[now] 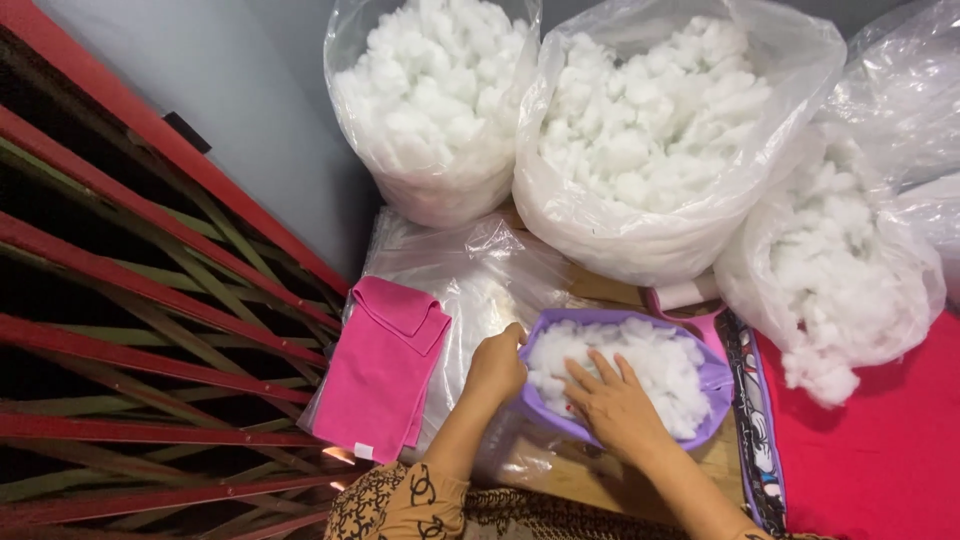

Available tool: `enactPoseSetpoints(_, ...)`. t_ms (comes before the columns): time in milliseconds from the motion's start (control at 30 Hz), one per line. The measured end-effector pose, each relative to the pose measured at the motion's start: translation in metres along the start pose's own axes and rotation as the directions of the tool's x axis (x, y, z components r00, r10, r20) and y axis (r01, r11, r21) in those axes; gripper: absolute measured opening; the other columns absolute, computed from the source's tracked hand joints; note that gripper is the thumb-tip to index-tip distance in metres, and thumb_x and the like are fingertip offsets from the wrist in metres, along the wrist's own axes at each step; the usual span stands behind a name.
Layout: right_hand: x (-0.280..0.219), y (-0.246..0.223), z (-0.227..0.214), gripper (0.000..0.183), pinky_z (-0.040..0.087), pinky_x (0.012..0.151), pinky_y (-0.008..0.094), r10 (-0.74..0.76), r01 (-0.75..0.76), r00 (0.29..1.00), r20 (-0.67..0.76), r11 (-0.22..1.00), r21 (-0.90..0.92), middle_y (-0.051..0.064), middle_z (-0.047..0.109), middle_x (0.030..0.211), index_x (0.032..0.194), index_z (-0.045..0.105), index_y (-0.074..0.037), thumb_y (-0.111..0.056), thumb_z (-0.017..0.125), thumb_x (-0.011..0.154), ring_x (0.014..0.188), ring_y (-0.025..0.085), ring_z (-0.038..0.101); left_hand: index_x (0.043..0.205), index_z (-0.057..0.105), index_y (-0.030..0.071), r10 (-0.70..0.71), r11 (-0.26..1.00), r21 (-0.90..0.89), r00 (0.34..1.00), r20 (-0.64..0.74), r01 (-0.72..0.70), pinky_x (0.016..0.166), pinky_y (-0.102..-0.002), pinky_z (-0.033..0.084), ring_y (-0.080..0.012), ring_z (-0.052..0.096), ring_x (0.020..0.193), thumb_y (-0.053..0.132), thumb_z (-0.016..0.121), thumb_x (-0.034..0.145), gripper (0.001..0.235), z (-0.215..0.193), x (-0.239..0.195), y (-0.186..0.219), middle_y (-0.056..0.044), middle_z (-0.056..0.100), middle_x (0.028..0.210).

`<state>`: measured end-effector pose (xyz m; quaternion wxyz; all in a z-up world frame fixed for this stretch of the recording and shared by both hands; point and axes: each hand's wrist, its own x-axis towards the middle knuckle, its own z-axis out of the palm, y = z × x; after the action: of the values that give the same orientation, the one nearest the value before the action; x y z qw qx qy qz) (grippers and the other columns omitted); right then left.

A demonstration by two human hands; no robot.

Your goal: The person stuffs white cotton-like filling into a purple fabric pouch, repeatedly taking handfuls from large plastic bags and pressing the material into the pouch. The person then folds the pouch closed and continues to add more filling.

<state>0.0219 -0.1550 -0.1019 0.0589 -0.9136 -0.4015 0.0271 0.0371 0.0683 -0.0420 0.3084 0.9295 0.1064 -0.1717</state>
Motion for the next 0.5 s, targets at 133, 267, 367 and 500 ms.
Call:
enactPoseSetpoints(133,-0.001,-0.005,-0.03,0.043,0.031,0.11,0.067,0.001,0.001,0.998,-0.062,0.999,0.033,0.005,0.048,0.154,0.143,0.055,-0.025,-0.029,0.052,0.1,0.14,0.046,0.039,0.121,0.061,0.019,0.02,1.0,0.024,1.0,-0.019,-0.019,0.084,-0.046,0.051,-0.031,0.067,0.099,-0.002,0.042,0.082,0.048,-0.039,-0.017,0.021,-0.003,0.073,0.1)
enactPoseSetpoints(267,-0.008,0.003,-0.07,0.032,0.041,0.104,0.056,0.109,-0.04,0.914,-0.391,0.983,0.182,0.002,0.066,0.132,0.115,0.073,-0.023,-0.02,0.068,0.083,0.123,0.035,0.056,0.117,0.065,0.016,0.381,0.915,-0.046,0.898,-0.218,-0.4,0.097,-0.045,0.046,-0.0315,0.058,0.115,0.019,0.062,0.091,0.026,-0.008,-0.012,0.034,-0.009,0.062,0.119)
enactPoseSetpoints(367,-0.008,0.031,-0.034,0.039,0.043,0.106,0.054,0.326,-0.279,0.83,-0.452,0.945,0.169,0.003,0.062,0.137,0.126,0.065,-0.027,-0.029,0.062,0.087,0.127,0.033,0.054,0.13,0.059,0.01,0.585,0.809,0.073,0.783,-0.21,-0.584,0.106,-0.05,0.037,-0.039,0.046,0.128,0.025,0.057,0.098,0.035,0.039,-0.005,0.045,-0.016,0.054,0.133)
enactPoseSetpoints(500,-0.013,0.047,0.053,0.073,0.031,0.113,0.064,0.415,-0.463,0.882,-0.221,0.848,-0.257,0.007,0.028,0.165,0.159,0.025,-0.037,-0.061,0.045,0.093,0.147,0.047,0.029,0.159,0.032,0.014,0.533,0.759,0.409,0.844,0.057,-0.506,0.119,-0.061,0.013,-0.0434,0.011,0.153,0.046,0.044,0.101,0.067,0.107,0.017,0.022,-0.01,0.022,0.168)
